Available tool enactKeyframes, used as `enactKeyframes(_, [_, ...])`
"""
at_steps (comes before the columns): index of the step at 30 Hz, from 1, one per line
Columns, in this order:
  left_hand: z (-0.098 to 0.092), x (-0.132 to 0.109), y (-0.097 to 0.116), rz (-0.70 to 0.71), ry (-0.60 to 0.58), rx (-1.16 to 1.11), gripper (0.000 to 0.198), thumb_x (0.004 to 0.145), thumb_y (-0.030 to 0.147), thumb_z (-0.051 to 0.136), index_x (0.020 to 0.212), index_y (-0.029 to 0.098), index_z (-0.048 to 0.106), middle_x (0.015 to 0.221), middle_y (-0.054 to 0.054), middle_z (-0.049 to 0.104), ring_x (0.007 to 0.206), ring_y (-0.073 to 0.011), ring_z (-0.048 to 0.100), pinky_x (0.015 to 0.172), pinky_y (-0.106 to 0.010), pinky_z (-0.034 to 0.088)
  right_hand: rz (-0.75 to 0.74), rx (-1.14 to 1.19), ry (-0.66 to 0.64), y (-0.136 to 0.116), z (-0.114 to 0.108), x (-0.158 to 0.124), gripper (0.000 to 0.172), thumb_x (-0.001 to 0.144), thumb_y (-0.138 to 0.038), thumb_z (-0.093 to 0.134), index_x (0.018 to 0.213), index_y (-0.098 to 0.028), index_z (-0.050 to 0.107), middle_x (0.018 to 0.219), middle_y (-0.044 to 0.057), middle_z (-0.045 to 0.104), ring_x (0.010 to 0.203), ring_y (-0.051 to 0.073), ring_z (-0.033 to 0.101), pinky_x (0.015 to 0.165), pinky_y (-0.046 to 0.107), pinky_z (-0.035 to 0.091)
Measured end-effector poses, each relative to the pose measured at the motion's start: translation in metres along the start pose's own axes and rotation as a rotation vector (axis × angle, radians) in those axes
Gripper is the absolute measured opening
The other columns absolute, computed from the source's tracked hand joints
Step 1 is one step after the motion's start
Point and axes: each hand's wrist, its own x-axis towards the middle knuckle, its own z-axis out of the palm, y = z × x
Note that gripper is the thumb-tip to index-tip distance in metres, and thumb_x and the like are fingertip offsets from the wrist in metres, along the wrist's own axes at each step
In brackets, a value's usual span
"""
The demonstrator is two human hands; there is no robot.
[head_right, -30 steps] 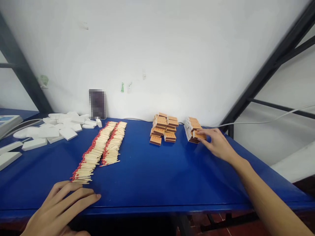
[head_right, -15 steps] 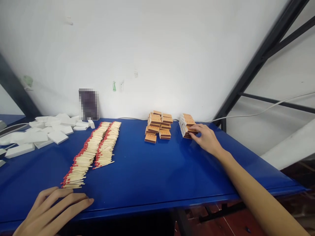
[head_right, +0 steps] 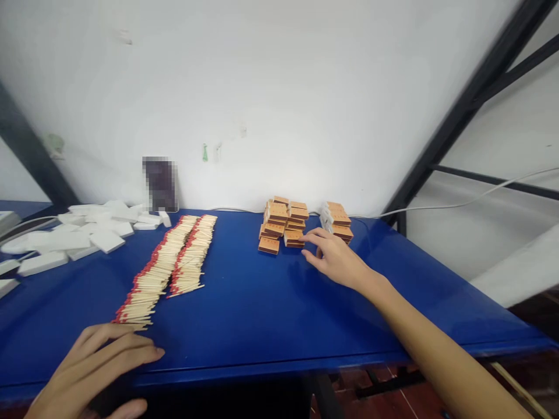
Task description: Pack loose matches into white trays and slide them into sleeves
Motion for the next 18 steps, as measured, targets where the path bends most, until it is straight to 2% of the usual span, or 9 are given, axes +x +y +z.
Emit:
enactKeyframes(2, [-0.014,0.004,-0.005,-0.155,-0.014,-0.156,0.022,0.095,0.042,0.053,0.1,0.026,0.067,0.093,-0.002,0.072,0.094,-0.0214,0.062,0.082,-0.03,0.049,-0.011,-0.016,0.001,-0.001,0.01,0.007,0.034,0.094,-0.034,0.048,0.117,-0.016,0.064,0.124,0.016,0.062,0.063,0.016,0.065,0.066,0.037,0.057])
enactKeyframes(3, [-0.022,0.007,-0.01,-0.225,0.006,-0.181,0.022,0.098,0.037,0.048,0.097,0.025,0.066,0.092,-0.003,0.071,0.091,-0.02,0.063,0.078,-0.029,0.05,-0.034,-0.046,0.026,0.002,0.015,0.009,0.033,0.093,-0.033,0.048,0.116,-0.016,0.065,0.125,0.017,0.062,0.072,0.02,0.069,0.07,0.039,0.058])
enactKeyframes(5, [-0.038,0.01,-0.028,-0.342,0.106,-0.058,0.016,0.096,0.033,0.051,0.096,0.024,0.064,0.091,-0.002,0.07,0.087,-0.0188,0.063,0.076,-0.028,0.05,-0.094,-0.083,0.029,0.014,0.028,0.014,0.033,0.092,-0.031,0.048,0.117,-0.017,0.064,0.12,0.016,0.066,0.096,0.029,0.069,0.083,0.044,0.056])
enactKeyframes(7, [-0.051,0.012,-0.053,-0.359,0.152,0.163,0.018,0.096,0.035,0.051,0.098,0.022,0.065,0.093,-0.004,0.07,0.09,-0.0212,0.063,0.082,-0.032,0.049,-0.117,-0.098,-0.002,0.027,0.041,0.016,0.032,0.093,-0.028,0.047,0.118,-0.018,0.064,0.115,0.016,0.068,0.099,0.031,0.068,0.082,0.043,0.055])
enactKeyframes(10, [-0.061,0.017,-0.093,-0.353,0.01,0.461,0.03,0.095,0.037,0.047,0.11,0.018,0.066,0.105,-0.011,0.068,0.099,-0.0295,0.06,0.088,-0.044,0.048,-0.089,-0.14,0.037,0.035,0.05,0.015,0.032,0.093,-0.026,0.046,0.119,-0.018,0.064,0.116,0.017,0.068,0.091,0.03,0.069,0.071,0.041,0.055])
enactKeyframes(13, [-0.059,0.03,-0.129,-0.325,-0.158,0.676,0.038,0.094,0.028,0.042,0.127,0.019,0.06,0.135,-0.015,0.057,0.123,-0.0408,0.049,0.094,-0.058,0.042,-0.099,-0.175,0.094,0.027,0.046,0.009,0.032,0.094,-0.028,0.044,0.118,-0.019,0.064,0.114,0.015,0.069,0.087,0.03,0.07,0.067,0.042,0.055])
enactKeyframes(16, [-0.052,0.045,-0.158,-0.164,-0.38,0.708,0.055,0.087,0.008,0.039,0.138,0.024,0.053,0.152,-0.012,0.042,0.14,-0.0404,0.033,0.103,-0.063,0.032,-0.093,-0.153,0.141,0.009,0.036,-0.006,0.03,0.094,-0.029,0.046,0.117,-0.021,0.063,0.115,0.012,0.069,0.09,0.03,0.07,0.074,0.043,0.057])
enactKeyframes(18, [-0.049,0.051,-0.174,-0.075,-0.499,0.686,0.069,0.079,-0.001,0.039,0.141,0.026,0.049,0.15,-0.008,0.046,0.143,-0.0376,0.03,0.108,-0.062,0.027,-0.088,-0.105,0.086,-0.004,0.032,-0.02,0.029,0.094,-0.028,0.047,0.118,-0.024,0.062,0.117,0.01,0.069,0.092,0.027,0.07,0.076,0.04,0.058])
